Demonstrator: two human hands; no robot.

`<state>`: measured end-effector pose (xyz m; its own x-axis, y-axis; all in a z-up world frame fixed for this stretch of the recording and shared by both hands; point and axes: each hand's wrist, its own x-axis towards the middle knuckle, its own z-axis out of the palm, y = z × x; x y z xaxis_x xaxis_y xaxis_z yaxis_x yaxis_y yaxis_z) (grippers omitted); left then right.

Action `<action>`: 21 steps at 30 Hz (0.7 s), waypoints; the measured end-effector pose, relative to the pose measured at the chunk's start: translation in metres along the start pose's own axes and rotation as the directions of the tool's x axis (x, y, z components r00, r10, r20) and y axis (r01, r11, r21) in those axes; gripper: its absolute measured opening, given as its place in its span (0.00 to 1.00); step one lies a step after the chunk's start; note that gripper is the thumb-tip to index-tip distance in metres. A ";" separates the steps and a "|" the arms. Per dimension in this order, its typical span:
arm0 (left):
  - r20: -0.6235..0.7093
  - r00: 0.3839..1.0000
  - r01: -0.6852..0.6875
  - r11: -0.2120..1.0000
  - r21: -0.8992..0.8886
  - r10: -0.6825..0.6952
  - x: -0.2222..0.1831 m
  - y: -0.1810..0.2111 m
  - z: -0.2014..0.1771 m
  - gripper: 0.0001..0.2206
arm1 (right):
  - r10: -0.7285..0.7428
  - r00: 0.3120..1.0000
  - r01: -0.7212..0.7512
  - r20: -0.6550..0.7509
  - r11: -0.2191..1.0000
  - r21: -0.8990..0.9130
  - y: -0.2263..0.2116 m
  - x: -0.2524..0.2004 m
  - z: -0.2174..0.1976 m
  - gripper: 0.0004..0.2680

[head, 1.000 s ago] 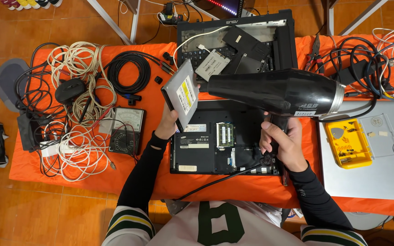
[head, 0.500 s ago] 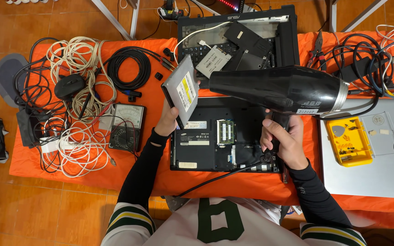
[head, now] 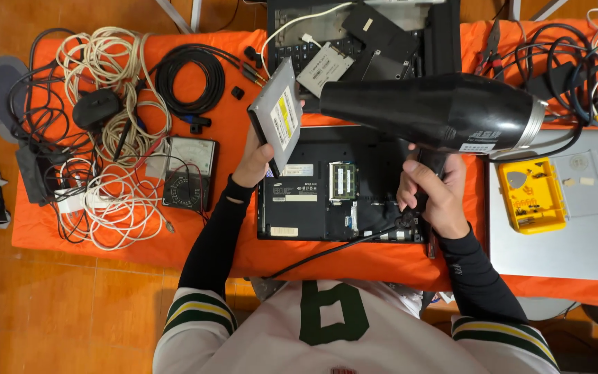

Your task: Repairing or disassembling a laptop, including removing an optical drive and using a hair dryer on it.

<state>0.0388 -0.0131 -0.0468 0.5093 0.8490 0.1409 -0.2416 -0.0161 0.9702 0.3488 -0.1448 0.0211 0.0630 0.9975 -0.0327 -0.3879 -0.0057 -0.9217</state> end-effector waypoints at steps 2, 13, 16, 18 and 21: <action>0.061 0.996 -0.068 0.997 0.023 0.066 0.004 0.000 -0.002 0.56 | -0.013 1.000 0.013 0.006 1.000 0.008 -0.003 0.001 0.001 0.08; 0.080 0.993 -0.090 0.991 0.104 0.082 0.002 0.025 0.015 0.56 | 0.005 1.000 -0.003 -0.018 0.992 0.126 -0.001 0.001 -0.003 0.08; 0.078 0.993 -0.097 0.990 0.104 0.089 0.005 0.022 0.013 0.56 | -0.003 1.000 0.006 -0.025 0.994 0.107 -0.001 0.005 -0.004 0.08; 0.075 0.994 -0.086 0.991 0.097 0.079 0.002 0.021 0.013 0.56 | 0.003 1.000 0.000 -0.029 0.995 0.098 0.001 0.003 -0.005 0.08; 0.102 0.991 -0.093 0.991 0.095 0.083 0.004 0.023 0.013 0.56 | -0.017 1.000 0.019 -0.020 0.996 0.092 0.001 0.004 -0.004 0.08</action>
<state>0.0460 -0.0165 -0.0208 0.5693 0.7861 0.2408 -0.2085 -0.1452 0.9672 0.3521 -0.1414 0.0188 0.0877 0.9958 -0.0247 -0.4696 0.0194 -0.8827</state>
